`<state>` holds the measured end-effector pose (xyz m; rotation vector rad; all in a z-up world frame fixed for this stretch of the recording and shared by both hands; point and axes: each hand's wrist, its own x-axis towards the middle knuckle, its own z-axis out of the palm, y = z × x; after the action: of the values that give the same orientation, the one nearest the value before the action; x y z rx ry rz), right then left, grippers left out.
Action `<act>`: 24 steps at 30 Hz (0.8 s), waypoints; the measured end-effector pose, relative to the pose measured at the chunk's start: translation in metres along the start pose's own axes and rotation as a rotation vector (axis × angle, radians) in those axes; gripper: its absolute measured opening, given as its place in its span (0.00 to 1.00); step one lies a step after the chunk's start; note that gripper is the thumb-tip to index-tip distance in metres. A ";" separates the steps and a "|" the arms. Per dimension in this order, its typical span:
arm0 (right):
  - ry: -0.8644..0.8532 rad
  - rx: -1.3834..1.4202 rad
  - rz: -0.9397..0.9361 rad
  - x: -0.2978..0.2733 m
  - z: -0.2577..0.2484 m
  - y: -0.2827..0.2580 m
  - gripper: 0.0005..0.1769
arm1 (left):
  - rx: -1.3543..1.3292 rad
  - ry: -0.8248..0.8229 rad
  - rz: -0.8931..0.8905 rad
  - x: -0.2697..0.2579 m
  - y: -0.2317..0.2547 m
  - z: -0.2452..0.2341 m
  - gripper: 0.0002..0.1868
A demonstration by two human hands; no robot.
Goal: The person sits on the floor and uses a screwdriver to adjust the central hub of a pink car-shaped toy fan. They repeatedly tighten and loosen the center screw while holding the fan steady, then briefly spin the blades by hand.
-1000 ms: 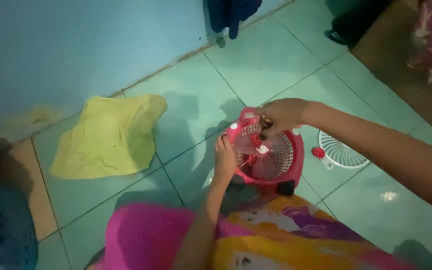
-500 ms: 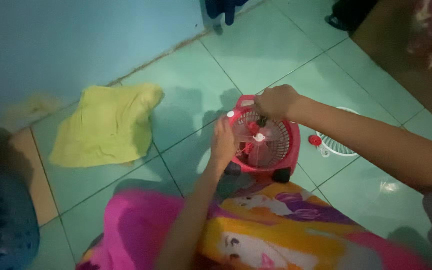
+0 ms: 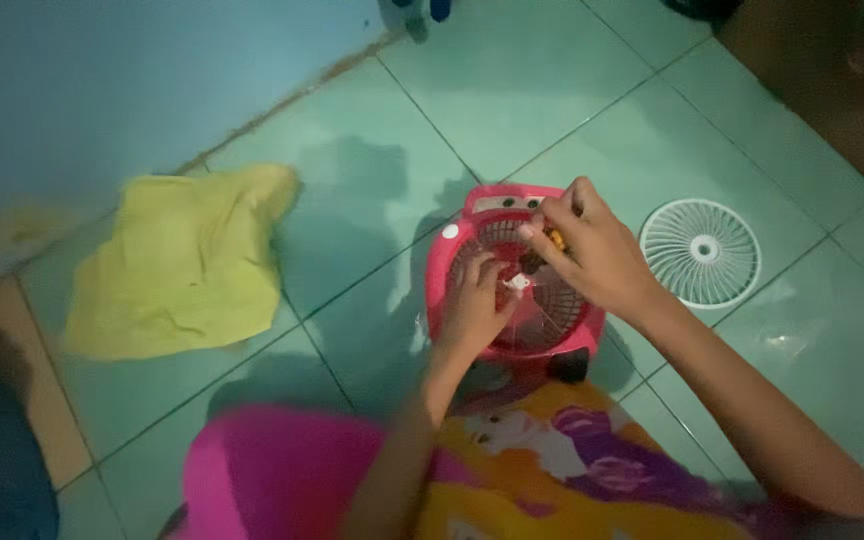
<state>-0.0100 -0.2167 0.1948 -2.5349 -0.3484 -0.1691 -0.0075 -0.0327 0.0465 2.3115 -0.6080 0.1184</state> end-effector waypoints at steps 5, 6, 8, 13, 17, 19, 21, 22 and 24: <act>0.268 0.408 -0.089 -0.007 0.024 0.011 0.22 | 0.005 0.063 -0.053 -0.003 0.007 -0.001 0.30; 0.335 0.571 -0.114 -0.009 0.030 0.011 0.26 | 0.013 0.068 -0.068 -0.003 0.008 -0.001 0.31; 0.409 0.761 -0.120 -0.015 0.039 0.011 0.28 | 0.149 0.156 -0.028 -0.003 0.007 0.000 0.28; 0.353 0.879 -0.034 -0.031 0.044 0.016 0.18 | 0.179 0.044 -0.039 -0.001 -0.001 0.005 0.23; 0.130 0.988 0.031 -0.039 0.048 0.022 0.12 | 0.165 0.084 0.024 -0.003 -0.007 0.008 0.21; 0.088 1.103 -0.054 -0.032 0.054 0.028 0.16 | 0.151 0.075 0.006 -0.005 -0.008 0.011 0.21; 0.073 0.742 -0.093 -0.023 0.053 0.035 0.13 | 0.132 0.036 -0.048 -0.003 -0.009 0.013 0.21; 0.066 0.561 -0.113 -0.018 0.052 0.036 0.12 | 0.125 0.048 -0.049 -0.003 -0.011 0.013 0.21; -0.036 0.468 -0.047 -0.006 0.045 0.036 0.11 | 0.106 0.068 -0.051 -0.002 -0.011 0.014 0.22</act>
<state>-0.0037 -0.2224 0.1377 -2.0707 -0.4082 -0.0513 -0.0054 -0.0347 0.0292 2.4126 -0.5194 0.2087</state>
